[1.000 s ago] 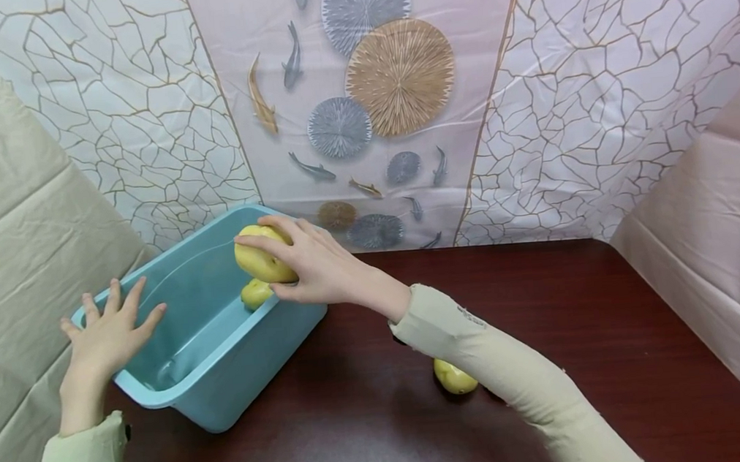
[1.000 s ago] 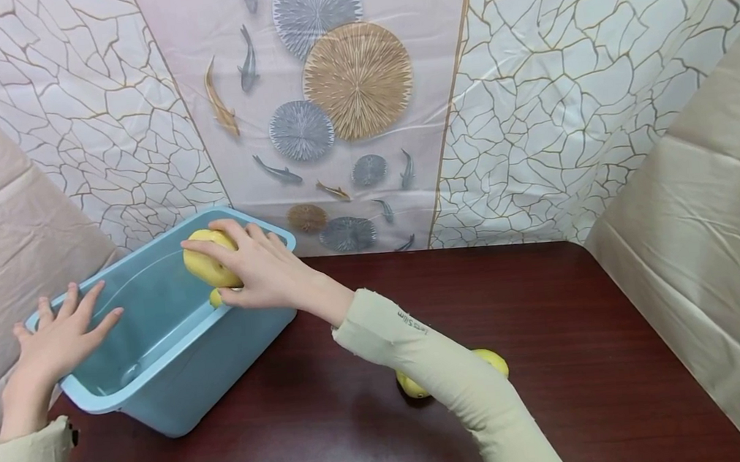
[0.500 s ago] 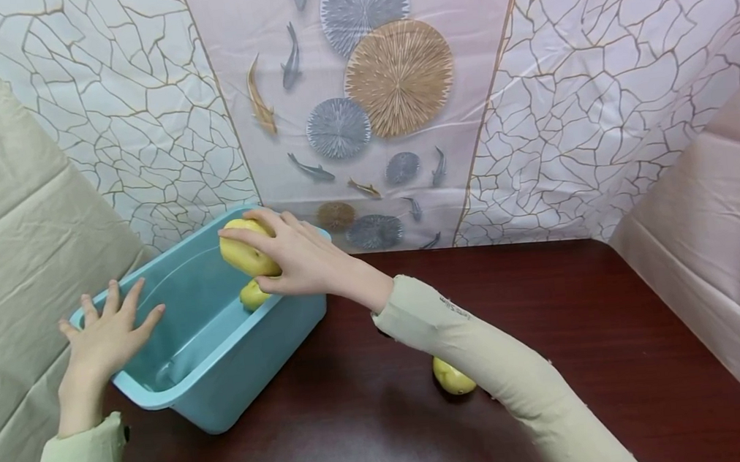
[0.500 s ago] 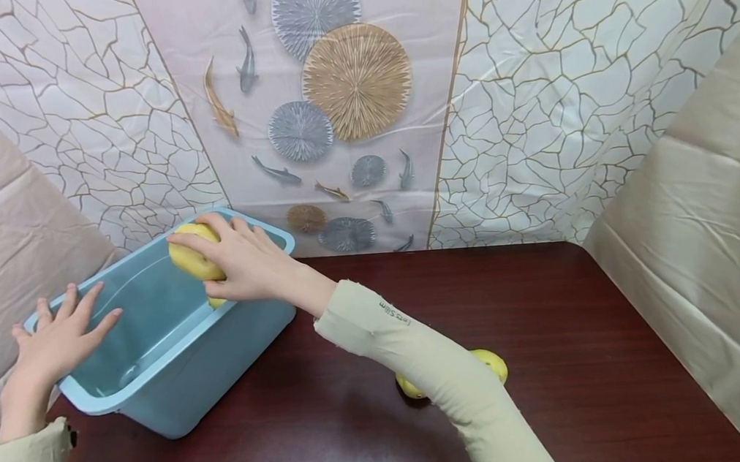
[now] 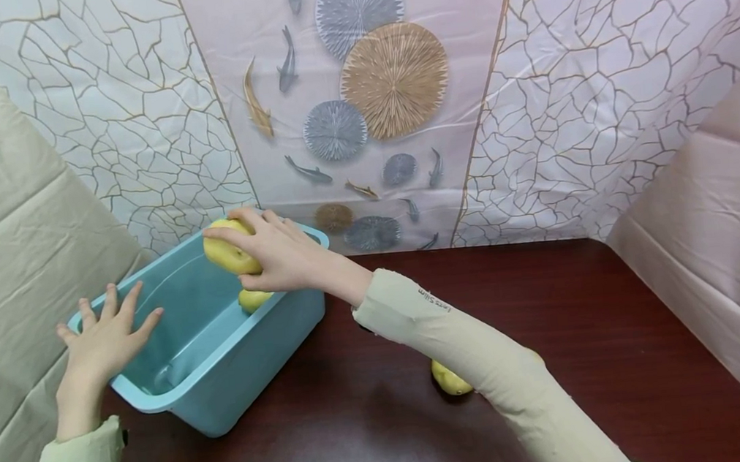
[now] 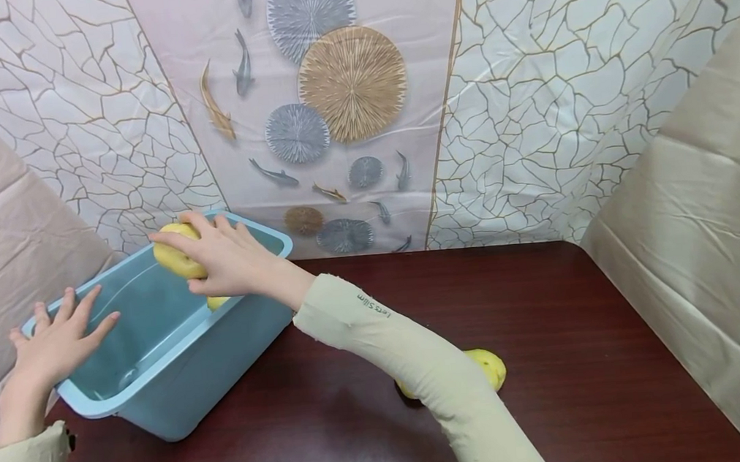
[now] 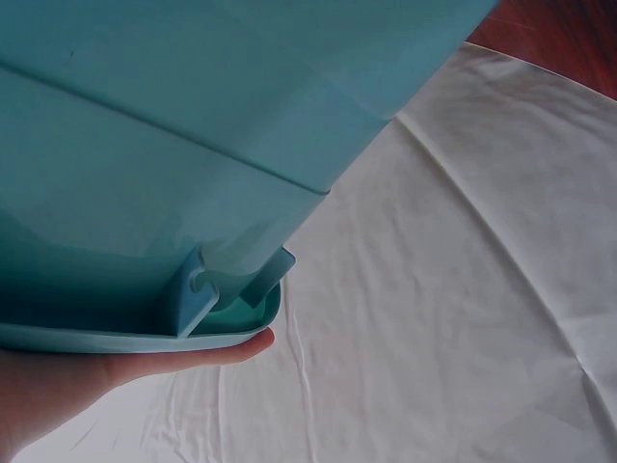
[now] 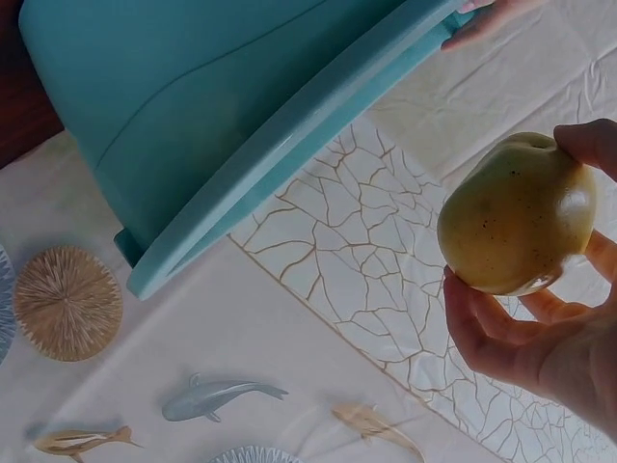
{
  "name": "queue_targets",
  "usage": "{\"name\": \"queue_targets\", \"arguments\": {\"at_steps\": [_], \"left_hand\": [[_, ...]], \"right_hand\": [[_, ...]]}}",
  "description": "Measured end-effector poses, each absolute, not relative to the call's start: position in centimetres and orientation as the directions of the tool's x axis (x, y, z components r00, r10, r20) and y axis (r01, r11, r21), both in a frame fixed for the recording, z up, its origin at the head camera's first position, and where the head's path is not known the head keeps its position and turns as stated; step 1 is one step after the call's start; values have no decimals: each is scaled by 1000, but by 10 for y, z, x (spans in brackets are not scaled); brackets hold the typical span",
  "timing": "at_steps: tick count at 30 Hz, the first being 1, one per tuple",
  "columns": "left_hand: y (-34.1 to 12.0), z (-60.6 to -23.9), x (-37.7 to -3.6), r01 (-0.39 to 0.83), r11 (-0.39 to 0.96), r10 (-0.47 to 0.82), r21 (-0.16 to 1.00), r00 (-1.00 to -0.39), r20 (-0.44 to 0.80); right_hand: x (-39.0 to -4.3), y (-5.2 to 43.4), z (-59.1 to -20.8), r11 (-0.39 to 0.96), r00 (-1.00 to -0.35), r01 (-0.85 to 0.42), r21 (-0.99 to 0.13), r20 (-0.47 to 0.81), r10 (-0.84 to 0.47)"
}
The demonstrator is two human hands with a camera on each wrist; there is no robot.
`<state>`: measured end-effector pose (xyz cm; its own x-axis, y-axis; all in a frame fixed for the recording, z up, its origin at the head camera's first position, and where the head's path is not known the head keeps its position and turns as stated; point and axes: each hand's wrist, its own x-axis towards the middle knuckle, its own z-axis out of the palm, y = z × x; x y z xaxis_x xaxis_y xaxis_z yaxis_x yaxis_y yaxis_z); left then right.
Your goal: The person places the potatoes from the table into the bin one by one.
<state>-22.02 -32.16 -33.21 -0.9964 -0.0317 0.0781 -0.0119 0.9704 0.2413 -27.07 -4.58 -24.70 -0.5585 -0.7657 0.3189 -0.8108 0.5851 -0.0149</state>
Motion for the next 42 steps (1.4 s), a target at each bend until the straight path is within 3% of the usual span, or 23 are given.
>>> {"name": "queue_targets", "arguments": {"at_steps": [42], "left_hand": [[-321,-332,-221,-29,968,-49,250,-996,75]], "right_hand": [[-288,-71,-254,609,-586,-791,50,219,-780]]}}
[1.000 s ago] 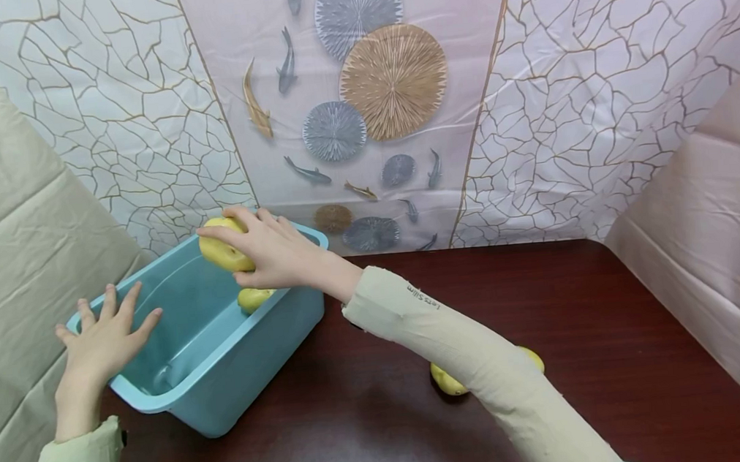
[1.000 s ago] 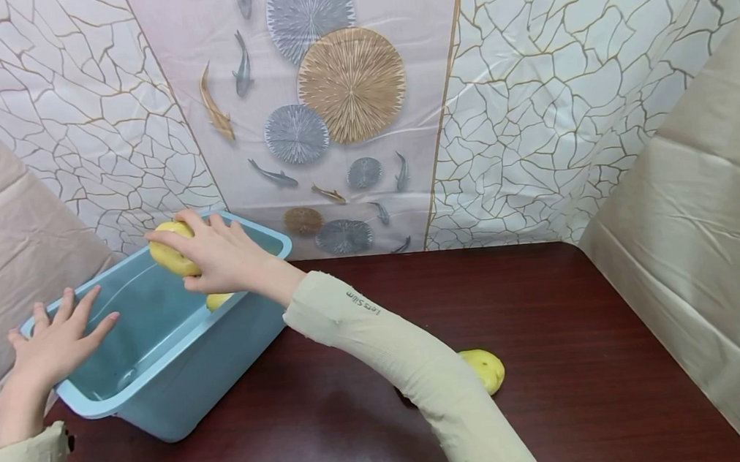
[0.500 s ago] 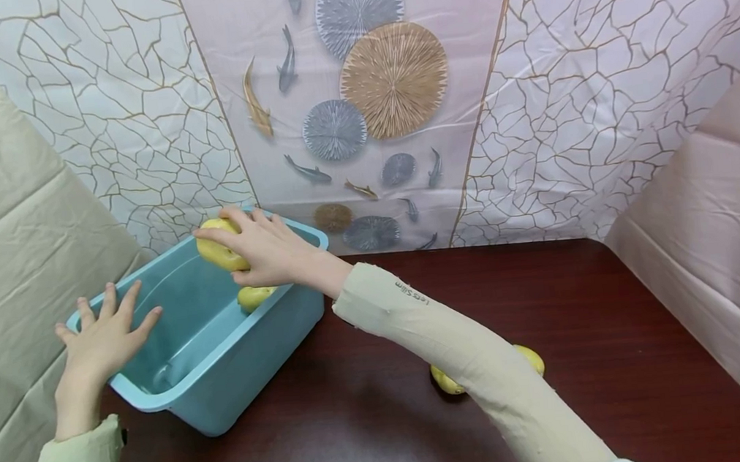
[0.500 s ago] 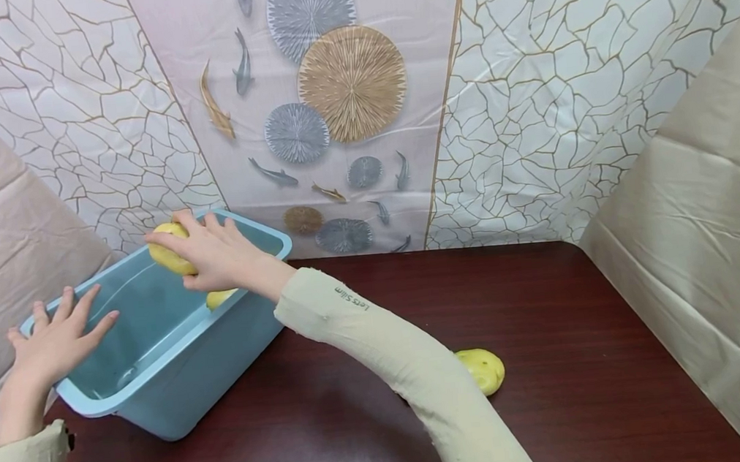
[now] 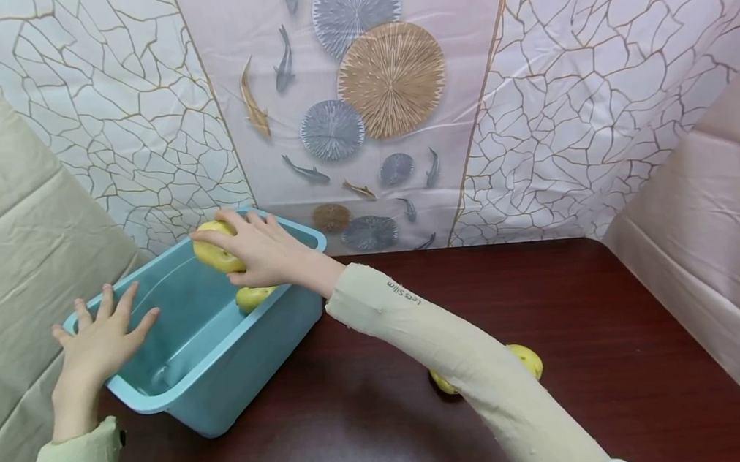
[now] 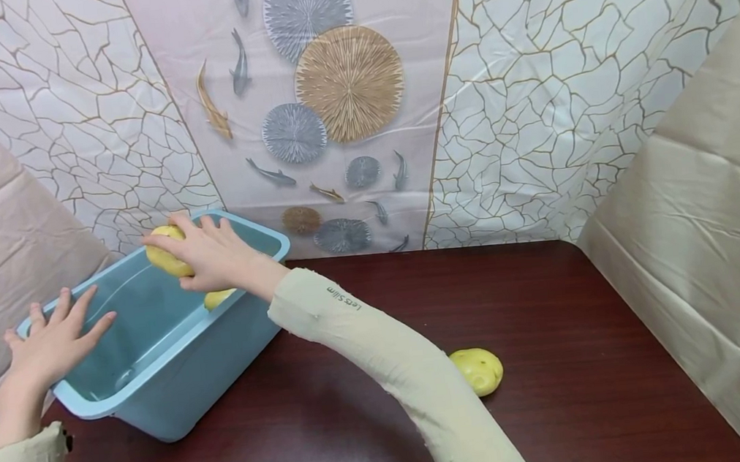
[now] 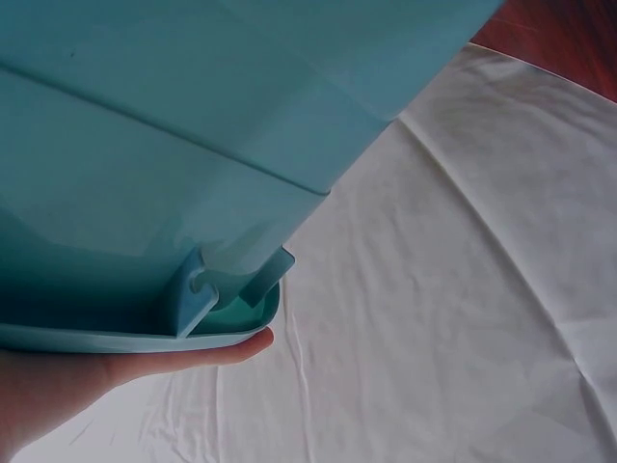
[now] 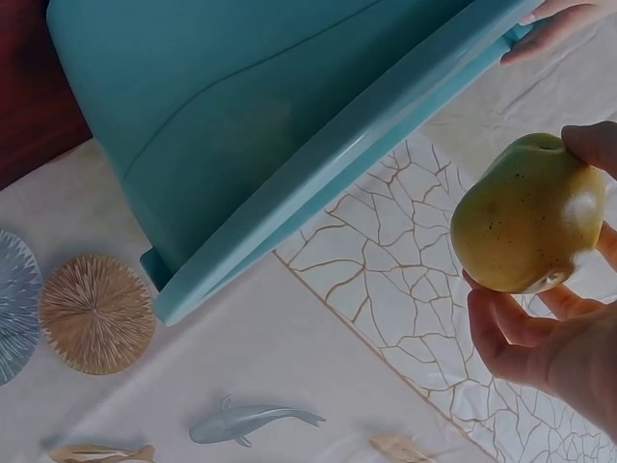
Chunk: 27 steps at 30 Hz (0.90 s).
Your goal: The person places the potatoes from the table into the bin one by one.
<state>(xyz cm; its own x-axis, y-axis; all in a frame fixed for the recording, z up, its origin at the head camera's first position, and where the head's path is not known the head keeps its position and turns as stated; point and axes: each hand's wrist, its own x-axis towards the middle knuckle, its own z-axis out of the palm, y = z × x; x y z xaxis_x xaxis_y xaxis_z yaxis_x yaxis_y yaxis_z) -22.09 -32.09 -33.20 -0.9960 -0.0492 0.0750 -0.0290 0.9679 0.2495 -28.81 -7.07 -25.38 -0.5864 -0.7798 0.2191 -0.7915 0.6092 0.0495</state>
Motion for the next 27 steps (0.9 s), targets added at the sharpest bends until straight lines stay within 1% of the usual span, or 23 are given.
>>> {"name": "queue_targets", "arguments": {"at_steps": [8,16,27], "left_hand": [[-321,-332,-221,-24,969,-45,246,-996,81],[-321,-331,-221,-25,969,-45,244,-996,77],[-321,-332,-220,-22,967,-43,256,-996,78]], "right_hand": [[-289,-71,-256,604,-579,-795,48,231,-781],[-289,-66,-254,605,-579,-796,23,267,-771],[-289,-52,-264,595,-578,-803,-12,256,-775]]}}
